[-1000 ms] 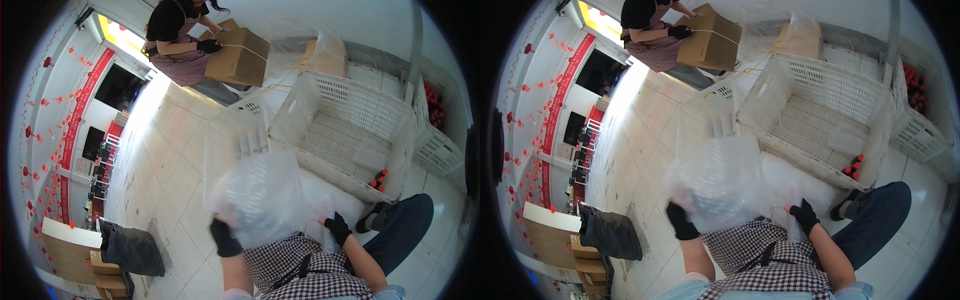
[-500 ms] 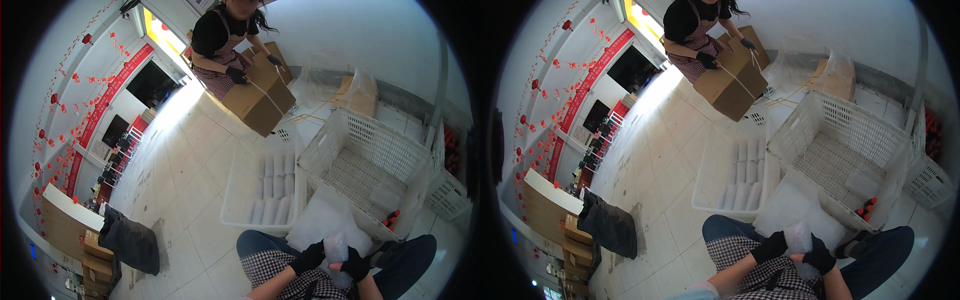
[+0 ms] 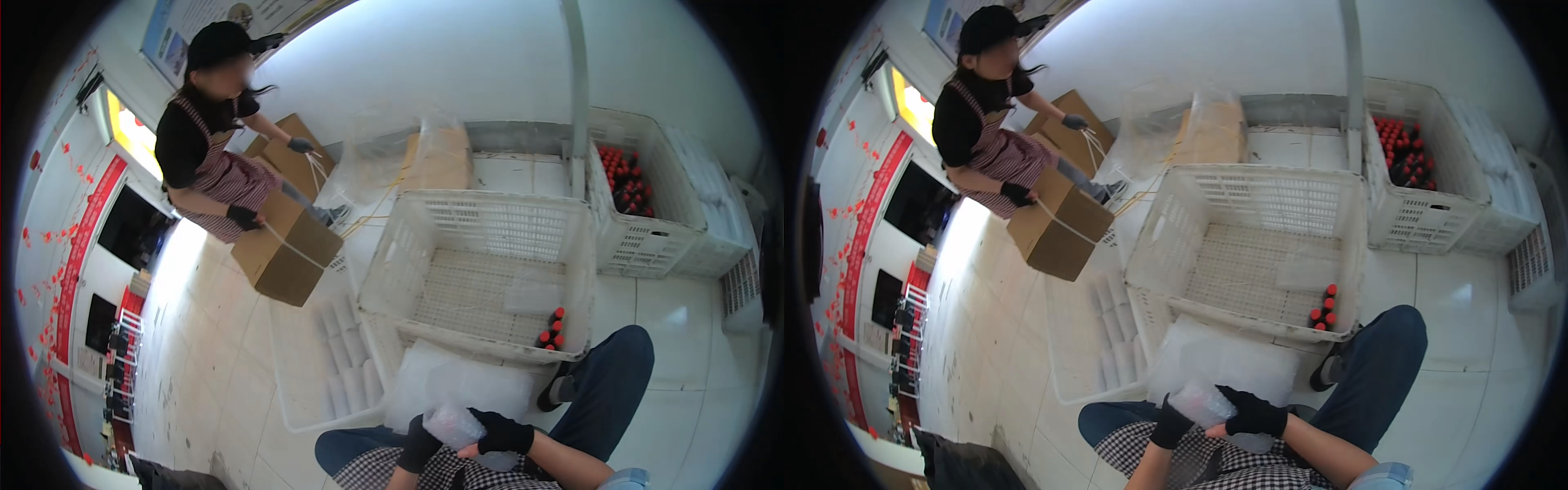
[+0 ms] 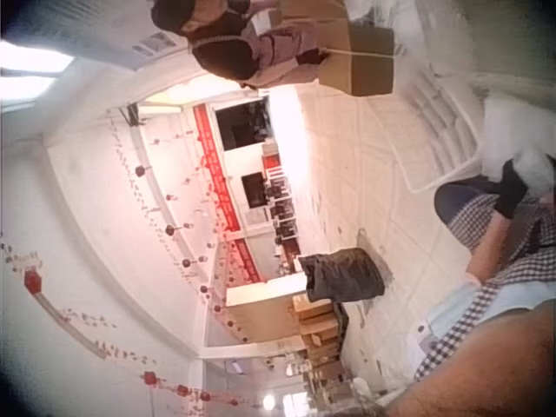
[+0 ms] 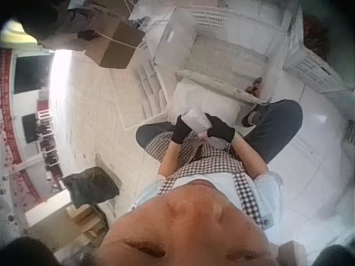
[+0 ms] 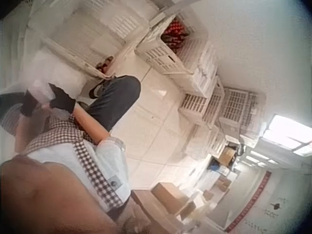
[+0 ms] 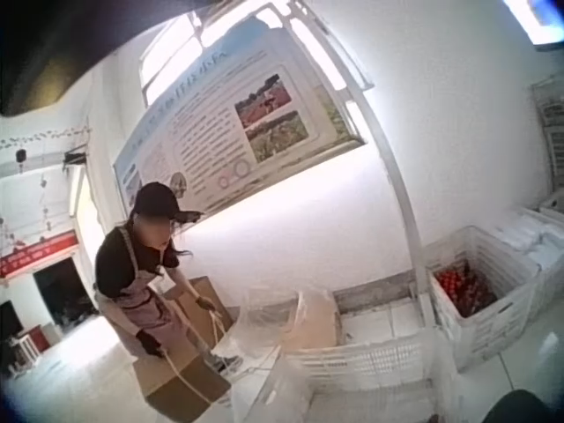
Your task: The recorder is wrapping glass bottles in bubble wrap and placing them into a plastic crate for shipping.
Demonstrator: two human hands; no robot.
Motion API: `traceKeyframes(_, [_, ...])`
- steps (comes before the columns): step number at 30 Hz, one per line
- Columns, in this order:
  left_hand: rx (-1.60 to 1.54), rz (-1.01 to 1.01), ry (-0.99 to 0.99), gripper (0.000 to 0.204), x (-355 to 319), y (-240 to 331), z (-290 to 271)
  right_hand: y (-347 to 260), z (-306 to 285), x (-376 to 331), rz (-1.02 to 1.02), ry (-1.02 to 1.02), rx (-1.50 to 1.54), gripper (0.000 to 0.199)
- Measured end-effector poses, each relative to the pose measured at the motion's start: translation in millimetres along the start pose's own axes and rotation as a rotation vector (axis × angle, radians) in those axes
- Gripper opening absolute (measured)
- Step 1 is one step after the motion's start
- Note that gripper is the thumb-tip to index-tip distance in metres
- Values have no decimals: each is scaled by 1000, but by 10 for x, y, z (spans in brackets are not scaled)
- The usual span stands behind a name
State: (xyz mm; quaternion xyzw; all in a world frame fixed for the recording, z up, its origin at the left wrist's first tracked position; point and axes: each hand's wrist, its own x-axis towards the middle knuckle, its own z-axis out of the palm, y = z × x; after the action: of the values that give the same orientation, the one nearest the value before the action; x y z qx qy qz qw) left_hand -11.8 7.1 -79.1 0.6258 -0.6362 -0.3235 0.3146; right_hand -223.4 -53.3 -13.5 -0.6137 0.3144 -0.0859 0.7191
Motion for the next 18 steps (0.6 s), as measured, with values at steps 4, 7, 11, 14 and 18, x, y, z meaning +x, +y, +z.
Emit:
traceKeyframes(4, [419, -27, -244, 19, 123, 344, -86, 124, -4, -15, 14, 32, 41, 104])
traceKeyframes(7, [284, -81, -168, 19, 152, 517, -100, 104, -36, -34, 10, 89, 137, 101])
traceKeyframes(11, [66, -87, -32, 22, 142, 611, 5, 21, -161, -52, 37, -10, 298, 98])
traceKeyframes(14, [52, -62, 25, 23, 106, 594, 129, 259, -105, 21, -16, 18, 200, 90])
traceKeyframes(18, [39, -32, 125, 26, 124, 608, 173, 44, -216, -52, 16, 110, 182, 81])
